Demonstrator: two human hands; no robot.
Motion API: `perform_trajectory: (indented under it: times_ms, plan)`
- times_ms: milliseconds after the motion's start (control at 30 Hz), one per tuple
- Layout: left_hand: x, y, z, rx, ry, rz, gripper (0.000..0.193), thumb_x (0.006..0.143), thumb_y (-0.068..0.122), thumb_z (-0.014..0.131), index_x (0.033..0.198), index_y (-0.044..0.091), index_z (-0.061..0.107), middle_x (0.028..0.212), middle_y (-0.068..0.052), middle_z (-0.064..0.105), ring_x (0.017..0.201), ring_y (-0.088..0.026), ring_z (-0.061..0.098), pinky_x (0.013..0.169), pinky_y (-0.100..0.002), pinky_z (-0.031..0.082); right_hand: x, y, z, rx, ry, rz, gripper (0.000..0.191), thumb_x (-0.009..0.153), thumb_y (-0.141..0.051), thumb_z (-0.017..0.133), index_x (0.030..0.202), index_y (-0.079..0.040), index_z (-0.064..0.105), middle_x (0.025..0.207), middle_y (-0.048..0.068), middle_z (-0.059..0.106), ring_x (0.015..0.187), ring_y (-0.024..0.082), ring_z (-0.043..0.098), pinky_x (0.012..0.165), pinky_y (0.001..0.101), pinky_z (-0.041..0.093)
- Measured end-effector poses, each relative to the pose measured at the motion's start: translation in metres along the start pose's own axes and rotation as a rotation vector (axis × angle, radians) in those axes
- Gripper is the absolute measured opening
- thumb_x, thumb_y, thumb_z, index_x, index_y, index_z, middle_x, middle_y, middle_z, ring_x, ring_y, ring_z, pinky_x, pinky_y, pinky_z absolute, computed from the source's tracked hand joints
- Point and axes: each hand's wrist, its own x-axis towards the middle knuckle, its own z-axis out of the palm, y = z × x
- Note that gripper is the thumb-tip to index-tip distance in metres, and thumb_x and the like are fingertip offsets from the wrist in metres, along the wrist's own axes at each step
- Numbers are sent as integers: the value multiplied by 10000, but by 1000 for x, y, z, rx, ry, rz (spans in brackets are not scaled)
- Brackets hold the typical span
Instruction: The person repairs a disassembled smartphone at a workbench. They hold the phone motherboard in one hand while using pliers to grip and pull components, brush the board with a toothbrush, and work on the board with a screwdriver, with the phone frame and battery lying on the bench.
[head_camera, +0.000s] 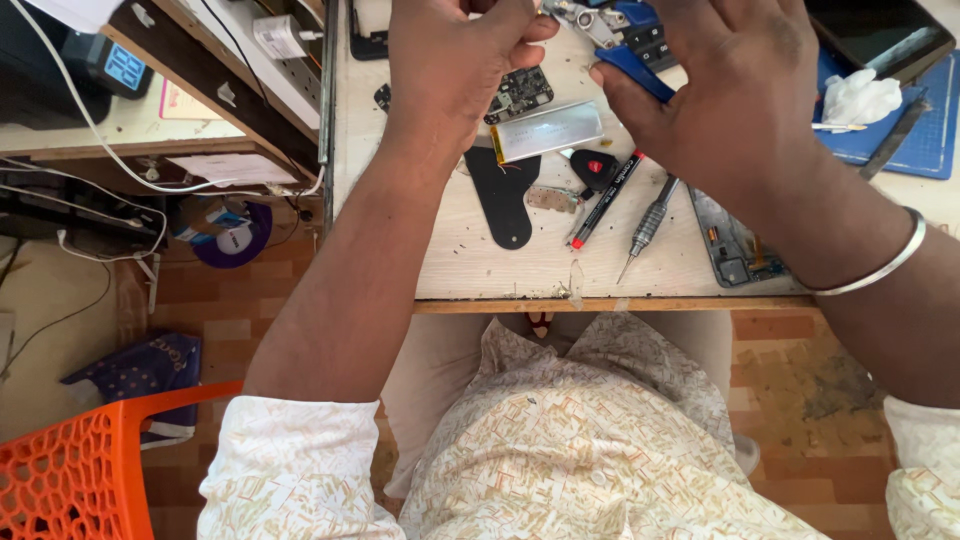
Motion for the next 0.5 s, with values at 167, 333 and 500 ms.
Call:
perform_trajectory:
  times_ms: [167,333,500]
  plan:
    - [-3,6,-1,42,-25,23,104,960,71,720,993,-26,734,844,-82,770,803,-140,807,708,-239,698,-4,3,2,-3,11,-11,464,908,-172,809,1288,-15,596,1124,106,633,1020,307,610,905,412,456]
    - [-3,8,1,75,-10,21,94,950,75,692,985,-9,719,822,-72,766,793,-133,817,680,-237,700,-7,12,3,-72,22,13,413,931,-200,834,1242,-22,631,1028,84,658,936,295,613,832,411,462]
    - [-2,8,-1,108,-2,17,126,956,122,726,966,-3,724,820,-63,763,803,-129,812,676,-243,689,-6,19,5,0,32,-42,415,984,-215,837,1268,-10,614,1030,75,672,925,276,615,801,395,466]
